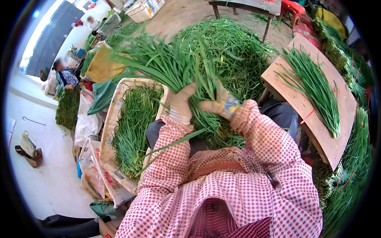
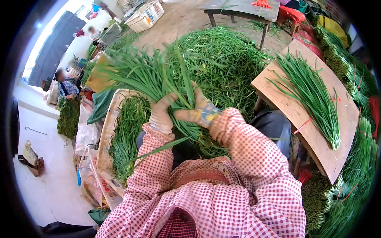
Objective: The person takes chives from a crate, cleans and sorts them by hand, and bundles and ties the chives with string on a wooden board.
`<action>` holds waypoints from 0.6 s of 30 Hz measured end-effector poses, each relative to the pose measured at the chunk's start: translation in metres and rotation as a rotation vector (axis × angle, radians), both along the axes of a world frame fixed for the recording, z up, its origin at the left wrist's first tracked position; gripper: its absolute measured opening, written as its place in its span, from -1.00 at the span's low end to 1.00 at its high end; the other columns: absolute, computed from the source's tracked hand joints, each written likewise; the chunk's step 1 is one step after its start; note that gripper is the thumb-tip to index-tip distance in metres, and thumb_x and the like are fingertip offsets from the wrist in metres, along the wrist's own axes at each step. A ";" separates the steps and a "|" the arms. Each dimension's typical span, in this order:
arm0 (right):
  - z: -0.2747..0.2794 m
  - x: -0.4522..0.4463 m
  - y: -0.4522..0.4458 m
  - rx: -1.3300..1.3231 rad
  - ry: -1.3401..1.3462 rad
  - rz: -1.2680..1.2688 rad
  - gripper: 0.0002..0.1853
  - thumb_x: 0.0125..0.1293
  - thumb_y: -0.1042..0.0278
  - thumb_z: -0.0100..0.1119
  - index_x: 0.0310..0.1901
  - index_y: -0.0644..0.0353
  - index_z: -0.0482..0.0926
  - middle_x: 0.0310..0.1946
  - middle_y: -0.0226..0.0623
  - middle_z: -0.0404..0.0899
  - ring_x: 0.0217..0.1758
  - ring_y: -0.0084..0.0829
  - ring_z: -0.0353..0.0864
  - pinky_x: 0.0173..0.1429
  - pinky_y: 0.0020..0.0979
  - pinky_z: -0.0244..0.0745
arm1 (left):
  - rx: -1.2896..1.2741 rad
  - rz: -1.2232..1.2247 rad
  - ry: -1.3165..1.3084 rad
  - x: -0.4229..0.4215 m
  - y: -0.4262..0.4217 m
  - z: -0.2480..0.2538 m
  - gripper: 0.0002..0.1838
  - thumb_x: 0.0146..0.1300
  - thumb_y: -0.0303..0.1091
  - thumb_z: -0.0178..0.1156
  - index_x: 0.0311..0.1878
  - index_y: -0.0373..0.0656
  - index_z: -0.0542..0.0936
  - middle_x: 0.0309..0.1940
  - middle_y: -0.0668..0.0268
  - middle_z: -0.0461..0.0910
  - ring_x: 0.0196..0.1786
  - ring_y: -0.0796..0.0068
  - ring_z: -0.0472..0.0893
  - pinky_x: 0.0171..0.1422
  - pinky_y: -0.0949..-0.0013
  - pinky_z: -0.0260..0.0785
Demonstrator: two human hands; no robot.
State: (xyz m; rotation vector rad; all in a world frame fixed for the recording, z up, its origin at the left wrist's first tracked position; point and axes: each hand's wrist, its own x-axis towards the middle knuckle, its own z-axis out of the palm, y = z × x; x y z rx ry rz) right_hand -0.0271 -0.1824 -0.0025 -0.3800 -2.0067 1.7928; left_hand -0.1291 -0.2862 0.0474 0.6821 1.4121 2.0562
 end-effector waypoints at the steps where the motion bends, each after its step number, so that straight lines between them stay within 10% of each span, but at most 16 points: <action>1: 0.009 -0.002 -0.006 0.094 -0.127 -0.155 0.04 -0.01 -0.07 0.45 0.41 0.22 0.09 0.19 -0.05 0.44 0.24 -0.26 0.43 0.29 -0.30 0.32 | 0.000 -0.006 0.000 -0.006 0.004 -0.014 -0.60 0.04 -0.40 0.25 -0.01 -0.28 0.54 -0.16 0.19 0.62 -0.19 0.33 0.62 0.00 0.27 0.53; 3: -0.004 -0.013 -0.011 -0.130 0.095 -0.133 -0.17 0.10 0.03 0.39 0.32 0.22 0.24 0.10 -0.13 0.51 0.14 -0.34 0.49 0.22 -0.35 0.37 | 0.031 0.073 0.037 -0.008 0.009 -0.025 -0.67 0.09 -0.61 0.19 -0.03 -0.29 0.53 -0.21 0.23 0.63 -0.21 0.35 0.64 -0.13 0.34 0.55; 7: -0.001 0.006 -0.011 -0.602 0.287 -0.112 -0.78 0.29 0.34 0.26 -0.06 0.17 0.59 -0.12 -0.47 0.63 -0.12 -0.62 0.54 0.03 -0.50 0.46 | 0.035 -0.025 -0.282 -0.010 0.003 -0.024 -0.70 0.09 -0.44 0.21 -0.07 -0.28 0.58 -0.15 0.22 0.62 -0.15 0.30 0.61 0.00 0.26 0.51; 11: 0.004 0.013 -0.003 -0.554 0.452 0.106 -0.74 0.40 0.21 0.11 0.01 0.14 0.51 -0.17 -0.43 0.62 -0.10 -0.61 0.52 0.02 -0.46 0.45 | -0.051 -0.073 -0.395 -0.025 0.002 -0.023 -0.67 0.12 -0.37 0.17 -0.03 -0.24 0.55 -0.14 0.17 0.62 -0.13 0.24 0.61 0.03 0.21 0.50; 18: 0.030 0.021 -0.013 -0.570 0.302 0.036 -0.70 0.42 0.09 0.05 -0.12 0.18 0.46 -0.67 -0.59 0.28 -0.69 -0.70 0.16 -0.44 -0.54 0.37 | -0.224 -0.018 -0.428 -0.041 0.007 0.017 -0.82 0.14 -0.34 0.13 -0.25 -0.22 0.56 -0.43 0.21 0.58 -0.38 0.28 0.59 -0.30 0.20 0.54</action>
